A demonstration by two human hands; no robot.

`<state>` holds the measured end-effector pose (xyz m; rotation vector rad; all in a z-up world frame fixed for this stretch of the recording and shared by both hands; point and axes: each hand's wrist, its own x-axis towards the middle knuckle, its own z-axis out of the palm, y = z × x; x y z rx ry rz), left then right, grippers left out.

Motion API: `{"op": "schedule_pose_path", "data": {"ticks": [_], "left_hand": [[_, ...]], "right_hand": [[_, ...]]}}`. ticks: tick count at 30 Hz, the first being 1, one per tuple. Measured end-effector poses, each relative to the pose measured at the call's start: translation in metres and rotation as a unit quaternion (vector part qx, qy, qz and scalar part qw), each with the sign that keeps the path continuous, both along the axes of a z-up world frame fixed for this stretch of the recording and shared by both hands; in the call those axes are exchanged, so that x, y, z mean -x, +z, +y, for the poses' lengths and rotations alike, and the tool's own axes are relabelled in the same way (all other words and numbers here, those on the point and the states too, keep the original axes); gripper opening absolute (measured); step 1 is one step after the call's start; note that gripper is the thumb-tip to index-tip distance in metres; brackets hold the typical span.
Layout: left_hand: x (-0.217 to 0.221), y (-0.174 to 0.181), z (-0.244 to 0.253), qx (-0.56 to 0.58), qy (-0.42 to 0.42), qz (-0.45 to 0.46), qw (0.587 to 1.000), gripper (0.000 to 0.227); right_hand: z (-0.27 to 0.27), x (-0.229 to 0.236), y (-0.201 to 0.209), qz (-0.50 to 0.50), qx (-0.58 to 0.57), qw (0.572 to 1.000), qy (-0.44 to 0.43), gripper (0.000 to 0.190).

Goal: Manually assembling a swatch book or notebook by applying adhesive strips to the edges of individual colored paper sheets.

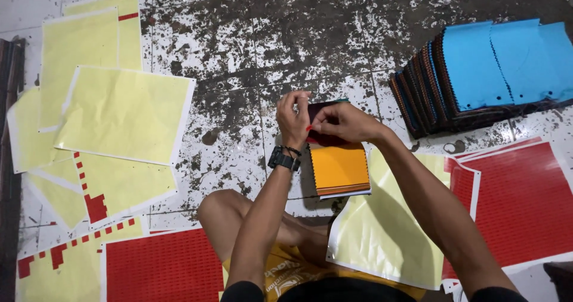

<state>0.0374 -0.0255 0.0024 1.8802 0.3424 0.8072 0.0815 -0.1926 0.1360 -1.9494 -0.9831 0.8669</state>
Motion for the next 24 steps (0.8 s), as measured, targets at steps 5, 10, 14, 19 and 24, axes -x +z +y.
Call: {"op": "schedule_pose_path", "data": {"ticks": [5, 10, 14, 19, 24], "left_hand": [[0.012, 0.026, 0.011, -0.068, 0.148, 0.036, 0.986, 0.019], [0.024, 0.022, 0.024, -0.067, 0.157, 0.055, 0.984, 0.015], [0.03, 0.005, 0.032, -0.1, 0.107, 0.049, 0.988, 0.013], [0.038, -0.003, 0.034, -0.172, 0.055, 0.018, 0.983, 0.013], [0.039, -0.004, 0.033, -0.314, -0.002, 0.007, 0.949, 0.015]], "right_hand": [[0.003, -0.009, -0.007, -0.018, 0.046, 0.999, -0.005, 0.019], [0.017, -0.023, -0.025, -0.084, 0.061, 0.994, -0.034, 0.02], [0.025, -0.031, -0.045, -0.134, 0.073, 0.987, -0.048, 0.02], [0.026, -0.031, -0.067, -0.17, 0.105, 0.975, -0.093, 0.023], [0.026, -0.031, -0.069, -0.203, 0.105, 0.967, -0.114, 0.027]]}}
